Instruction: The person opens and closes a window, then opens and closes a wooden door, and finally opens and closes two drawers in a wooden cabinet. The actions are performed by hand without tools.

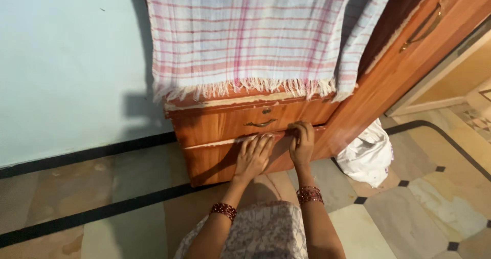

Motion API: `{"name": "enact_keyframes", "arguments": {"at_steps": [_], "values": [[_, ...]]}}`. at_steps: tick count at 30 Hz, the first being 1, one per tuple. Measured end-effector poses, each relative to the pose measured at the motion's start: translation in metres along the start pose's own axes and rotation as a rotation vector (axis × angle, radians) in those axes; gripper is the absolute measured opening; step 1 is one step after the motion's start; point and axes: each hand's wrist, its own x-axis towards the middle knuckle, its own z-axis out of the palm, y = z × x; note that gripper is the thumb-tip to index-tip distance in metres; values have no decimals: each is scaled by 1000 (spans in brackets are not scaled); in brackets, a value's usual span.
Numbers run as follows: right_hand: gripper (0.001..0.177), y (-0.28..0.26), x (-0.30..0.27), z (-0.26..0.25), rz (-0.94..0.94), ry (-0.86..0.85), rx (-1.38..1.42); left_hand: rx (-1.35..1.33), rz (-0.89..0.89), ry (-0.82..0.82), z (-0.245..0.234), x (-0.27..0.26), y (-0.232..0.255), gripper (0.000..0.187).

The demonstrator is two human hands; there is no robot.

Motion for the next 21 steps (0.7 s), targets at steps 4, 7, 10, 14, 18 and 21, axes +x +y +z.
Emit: {"name": "enact_keyframes", "arguments": {"at_steps": [4,7,10,14,18,21], "values": [[32,20,0,-10,24,-114,-72,-47,-124,-130,-8,9,22,86],[26,30,1,-16,66,-232,-105,-85,-191,-172,-14,20,31,88],[26,35,-5,-22,117,-330,-131,-92,-259,-165,-14,28,43,86],[34,39,-8,-26,39,-358,-186,-151,-383,-187,-11,37,53,82],[39,42,-3,-31,-80,-389,-283,-126,-393,-179,-15,40,59,76],[39,35,-4,-43,43,-434,-171,-178,-423,-178,-23,40,64,76]]}}
